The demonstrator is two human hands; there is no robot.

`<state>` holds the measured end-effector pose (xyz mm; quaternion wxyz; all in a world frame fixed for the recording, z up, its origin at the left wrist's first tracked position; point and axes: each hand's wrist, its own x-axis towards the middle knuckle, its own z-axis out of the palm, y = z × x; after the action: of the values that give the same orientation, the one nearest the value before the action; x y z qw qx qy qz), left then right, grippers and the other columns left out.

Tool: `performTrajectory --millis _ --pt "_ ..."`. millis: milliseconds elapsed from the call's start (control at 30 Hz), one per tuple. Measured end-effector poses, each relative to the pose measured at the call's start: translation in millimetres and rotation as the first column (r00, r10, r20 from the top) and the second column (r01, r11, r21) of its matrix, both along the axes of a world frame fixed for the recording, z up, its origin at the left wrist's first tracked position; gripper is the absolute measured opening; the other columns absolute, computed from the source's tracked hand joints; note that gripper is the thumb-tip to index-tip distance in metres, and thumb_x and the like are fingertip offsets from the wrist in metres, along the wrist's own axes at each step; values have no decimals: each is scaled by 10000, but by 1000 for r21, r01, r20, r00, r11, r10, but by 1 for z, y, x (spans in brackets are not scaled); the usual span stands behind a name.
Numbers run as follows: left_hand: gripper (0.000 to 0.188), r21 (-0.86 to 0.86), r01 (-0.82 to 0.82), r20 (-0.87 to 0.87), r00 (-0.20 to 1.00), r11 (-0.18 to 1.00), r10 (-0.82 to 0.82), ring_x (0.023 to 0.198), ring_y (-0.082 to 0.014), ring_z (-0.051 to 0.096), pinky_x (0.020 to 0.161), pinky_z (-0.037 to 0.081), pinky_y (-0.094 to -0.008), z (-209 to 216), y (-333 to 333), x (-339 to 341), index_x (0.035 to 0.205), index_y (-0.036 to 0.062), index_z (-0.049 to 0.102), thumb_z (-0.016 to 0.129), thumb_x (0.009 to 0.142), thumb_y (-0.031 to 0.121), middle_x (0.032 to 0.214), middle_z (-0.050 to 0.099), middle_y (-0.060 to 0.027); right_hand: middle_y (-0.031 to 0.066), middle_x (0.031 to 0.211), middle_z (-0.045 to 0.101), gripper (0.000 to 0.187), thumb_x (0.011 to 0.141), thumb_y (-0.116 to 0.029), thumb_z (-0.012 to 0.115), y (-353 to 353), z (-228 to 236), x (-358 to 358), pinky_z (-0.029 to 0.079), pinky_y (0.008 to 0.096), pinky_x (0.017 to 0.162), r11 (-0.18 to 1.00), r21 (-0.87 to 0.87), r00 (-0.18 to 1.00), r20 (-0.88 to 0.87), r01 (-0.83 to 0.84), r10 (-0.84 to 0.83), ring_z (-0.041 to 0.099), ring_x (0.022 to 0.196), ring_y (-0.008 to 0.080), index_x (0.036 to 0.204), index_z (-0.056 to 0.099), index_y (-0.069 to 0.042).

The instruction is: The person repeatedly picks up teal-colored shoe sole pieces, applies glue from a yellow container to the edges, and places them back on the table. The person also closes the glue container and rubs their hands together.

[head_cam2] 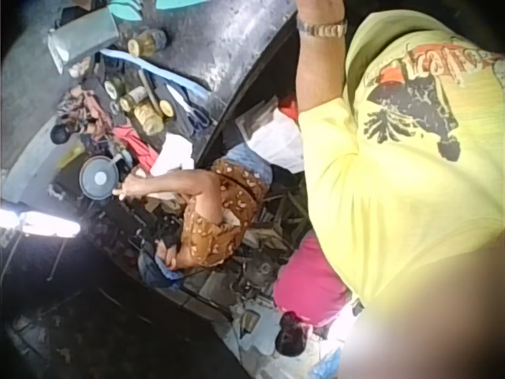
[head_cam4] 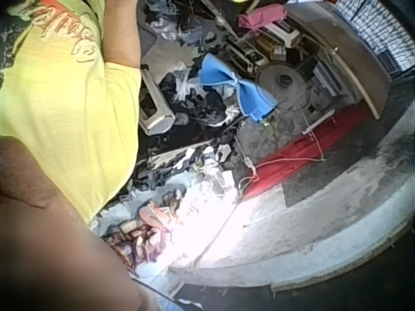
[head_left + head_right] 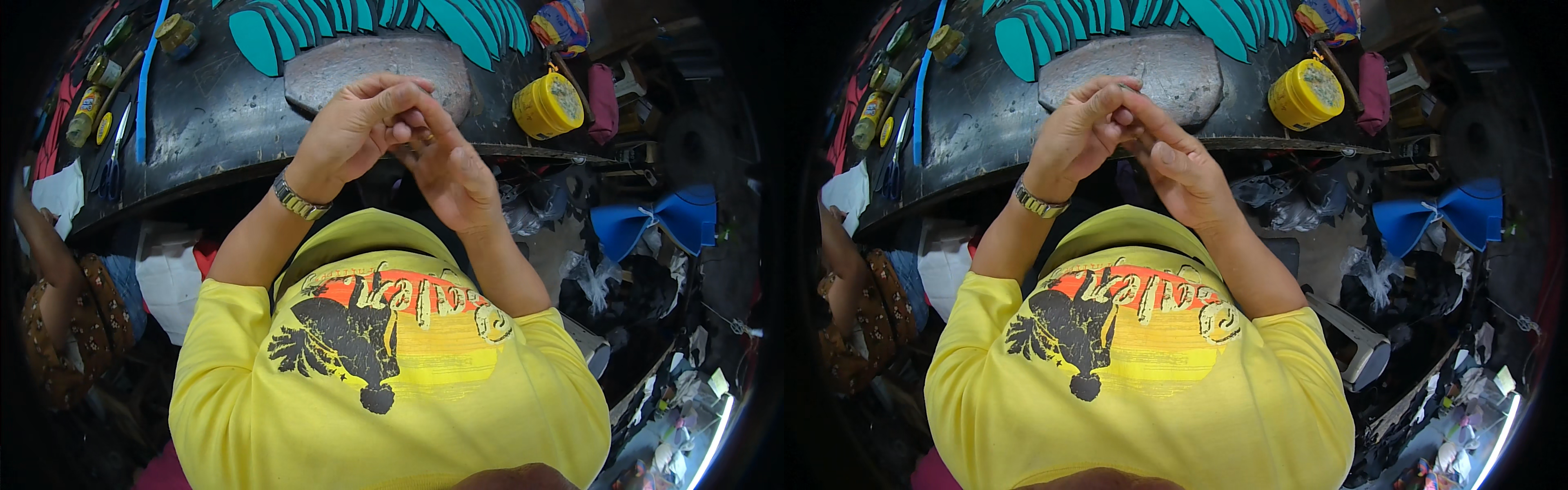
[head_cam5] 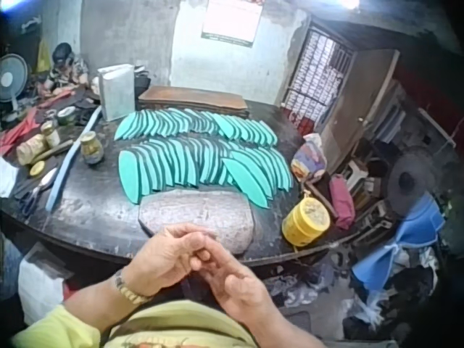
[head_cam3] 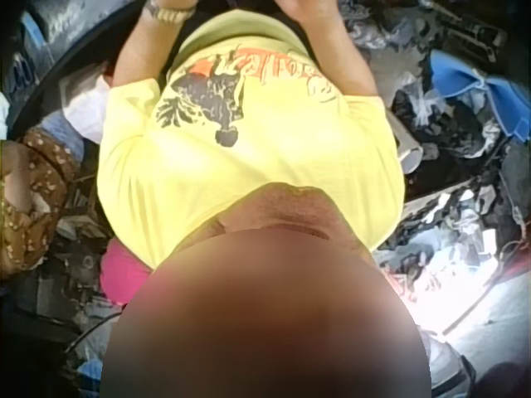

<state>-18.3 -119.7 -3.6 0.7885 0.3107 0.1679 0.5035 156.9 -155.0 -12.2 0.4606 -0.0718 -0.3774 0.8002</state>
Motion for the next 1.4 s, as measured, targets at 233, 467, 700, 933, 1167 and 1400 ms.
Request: performTrajectory --millis 233,467,700,933,1167,1400 --pt "210 -183 209 332 933 961 -140 612 -48 596 747 571 -250 -12 -2 -1 1055 18 681 631 968 203 725 640 23 133 1525 384 551 829 -243 743 1 -2 -9 217 410 1162 850 452 802 382 272 -460 322 1424 268 1357 603 -168" --pt "158 332 -139 -452 844 933 287 733 -73 610 682 485 -210 -5 -2 -12 949 41 734 686 927 190 834 685 -6 130 1457 468 309 796 -265 771 6 21 18 208 526 1138 175 973 109 192 -150 -975 354 1393 345 1100 758 -208" --pt "159 284 -160 -306 919 945 248 754 -83 621 681 490 -216 4 -9 -1 981 38 723 685 930 183 848 687 -10 174 1387 495 205 836 -182 742 6 15 4 322 461 1088 149 939 284 58 310 -957 488 1256 310 1019 770 -95" --pt "142 444 -194 -319 878 875 356 959 -125 625 859 504 -263 10 -10 12 1000 13 713 648 946 128 969 673 -57 158 1412 423 226 959 -171 607 13 7 -10 372 420 1055 254 744 350 28 619 -936 490 1240 280 1097 699 -18" --pt "238 522 -126 -471 782 844 408 1159 -186 579 1030 419 -314 2 -33 24 1100 -9 699 543 1007 145 1185 667 -88 158 1443 390 658 1018 -300 529 41 19 -1 347 391 1070 539 327 495 211 777 -843 463 1271 267 1519 204 -25" --pt "684 544 -68 -400 855 836 329 1512 -271 -27 1205 51 -356 -18 -57 48 1569 57 83 240 1059 484 1641 26 -147 169 1549 229 700 1036 -457 322 26 -2 -39 255 341 1127 621 590 568 307 515 -763 302 1380 260 1545 116 -23"
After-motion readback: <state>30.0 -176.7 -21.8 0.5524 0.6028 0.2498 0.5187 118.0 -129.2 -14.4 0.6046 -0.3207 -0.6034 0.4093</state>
